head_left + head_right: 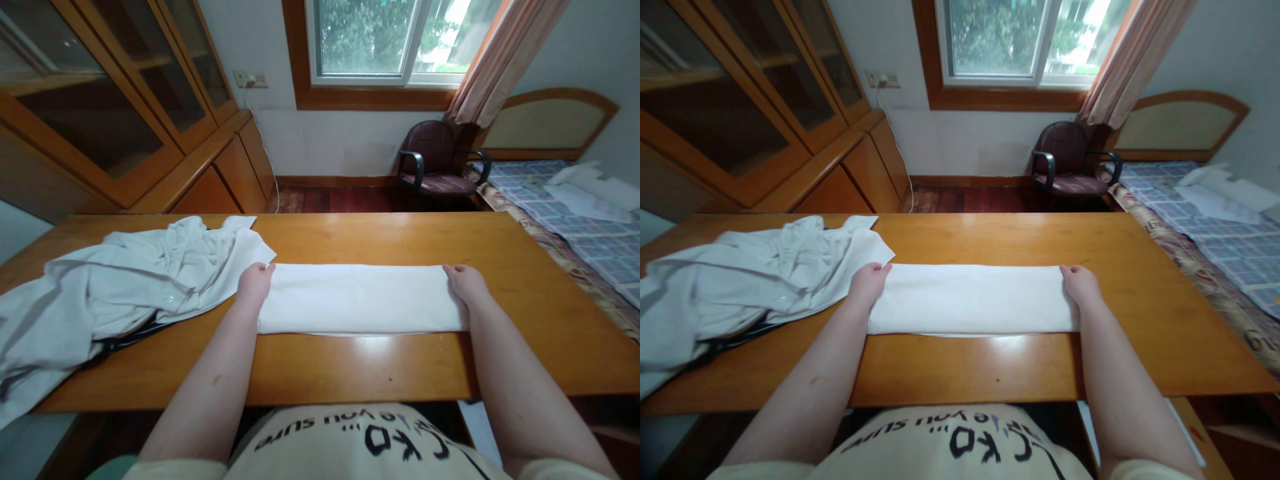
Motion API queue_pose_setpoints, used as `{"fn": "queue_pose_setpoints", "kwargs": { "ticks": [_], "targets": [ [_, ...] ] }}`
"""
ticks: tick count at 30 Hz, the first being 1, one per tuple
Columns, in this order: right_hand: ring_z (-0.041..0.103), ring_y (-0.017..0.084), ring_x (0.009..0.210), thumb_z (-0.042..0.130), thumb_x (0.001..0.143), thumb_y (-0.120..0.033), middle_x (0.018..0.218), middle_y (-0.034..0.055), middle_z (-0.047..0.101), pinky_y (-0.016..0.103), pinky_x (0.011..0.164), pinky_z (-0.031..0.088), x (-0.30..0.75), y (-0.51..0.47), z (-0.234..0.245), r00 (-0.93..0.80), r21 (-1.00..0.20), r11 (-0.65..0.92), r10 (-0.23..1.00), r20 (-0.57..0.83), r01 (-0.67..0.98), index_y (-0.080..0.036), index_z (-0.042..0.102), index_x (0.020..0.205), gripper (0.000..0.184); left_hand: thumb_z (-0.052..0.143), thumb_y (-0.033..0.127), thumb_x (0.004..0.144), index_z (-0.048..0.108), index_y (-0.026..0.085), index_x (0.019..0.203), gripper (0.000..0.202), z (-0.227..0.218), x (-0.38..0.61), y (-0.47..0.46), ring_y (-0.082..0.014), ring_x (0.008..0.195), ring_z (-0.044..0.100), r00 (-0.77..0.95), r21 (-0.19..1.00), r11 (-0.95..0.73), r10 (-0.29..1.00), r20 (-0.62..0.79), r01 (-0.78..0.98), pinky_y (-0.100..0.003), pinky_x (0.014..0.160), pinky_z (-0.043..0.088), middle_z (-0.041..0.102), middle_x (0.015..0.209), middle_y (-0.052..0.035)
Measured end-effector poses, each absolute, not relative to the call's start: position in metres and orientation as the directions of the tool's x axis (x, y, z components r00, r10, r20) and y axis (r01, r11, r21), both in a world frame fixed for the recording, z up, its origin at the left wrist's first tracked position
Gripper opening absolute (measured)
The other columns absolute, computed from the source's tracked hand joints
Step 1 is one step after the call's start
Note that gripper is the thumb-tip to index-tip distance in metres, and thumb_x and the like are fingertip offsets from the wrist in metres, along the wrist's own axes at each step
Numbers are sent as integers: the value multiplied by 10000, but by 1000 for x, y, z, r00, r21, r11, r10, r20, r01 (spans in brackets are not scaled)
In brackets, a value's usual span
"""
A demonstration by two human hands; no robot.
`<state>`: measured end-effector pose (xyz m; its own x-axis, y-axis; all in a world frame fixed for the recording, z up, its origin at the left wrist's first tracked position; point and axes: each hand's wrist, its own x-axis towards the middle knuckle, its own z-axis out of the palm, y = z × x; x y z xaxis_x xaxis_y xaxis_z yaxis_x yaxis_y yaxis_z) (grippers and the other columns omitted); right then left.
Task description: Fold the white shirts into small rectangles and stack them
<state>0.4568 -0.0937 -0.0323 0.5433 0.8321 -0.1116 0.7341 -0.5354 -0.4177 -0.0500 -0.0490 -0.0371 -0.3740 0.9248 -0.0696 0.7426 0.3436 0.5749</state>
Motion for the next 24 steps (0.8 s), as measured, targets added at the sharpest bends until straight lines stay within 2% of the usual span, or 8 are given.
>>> {"fn": "queue_pose_setpoints", "kwargs": {
  "ticks": [2,6,10,14,17,19,22,24],
  "targets": [
    [651,271,812,487,849,-417,834,154,710,323,697,461,457,-97,-37,544,-399,-520,837,-62,755,-149,715,813,354,579,444,767,604,212,801,236,-39,-48,-53,-264,804,633,-402,598,343,915,-37,725,-315,691,432,693,801,-89],
    [640,252,797,505,849,-388,858,142,706,310,685,449,456,-102,-43,558,-422,-512,830,-18,748,-145,700,861,312,525,431,824,590,218,925,244,-39,-44,-58,-237,766,611,-370,600,305,929,-15,740,-289,653,397,665,783,-59],
    [635,258,853,487,864,-388,946,159,698,324,721,452,450,-103,-45,569,-426,-504,821,33,751,-139,681,955,328,509,373,844,584,226,955,199,-35,-39,-58,-220,754,600,-339,592,277,941,-8,757,-274,640,375,651,780,-42],
    [631,272,895,471,874,-395,982,169,686,345,749,457,447,-103,-42,564,-390,-521,825,-4,759,-144,665,980,335,492,383,855,589,235,960,206,-32,-40,-60,-218,734,599,-321,568,274,947,-17,776,-275,639,384,636,752,-31],
    [625,294,919,498,859,-397,989,182,676,372,777,459,445,-104,-32,585,-361,-549,811,-13,754,-129,647,1016,344,498,386,851,598,196,1029,280,-26,-41,-62,-261,817,618,-311,491,274,950,-7,827,-321,705,431,654,859,-91],
    [604,318,985,529,844,-377,1050,212,653,402,832,448,436,-106,-22,591,-324,-535,800,104,781,-101,616,1089,378,512,358,844,589,154,1113,346,-19,-33,-65,-305,966,605,-278,417,220,957,85,882,-376,819,444,638,1043,-163],
    [538,336,1127,530,850,-348,1197,236,593,447,942,399,399,-106,-9,437,-284,-352,832,342,892,-81,553,1203,442,515,332,853,560,132,1222,422,-7,-1,-70,-333,1189,505,-90,311,14,969,230,950,-431,1005,376,559,1264,-195],
    [496,326,1200,507,867,-352,1286,224,553,461,992,373,359,-107,-7,212,-285,-103,899,384,953,-80,536,1235,458,474,325,887,528,134,1283,444,-5,33,-76,-306,1281,436,98,263,-161,967,237,951,-439,1076,323,506,1364,-172]
  ]
}}
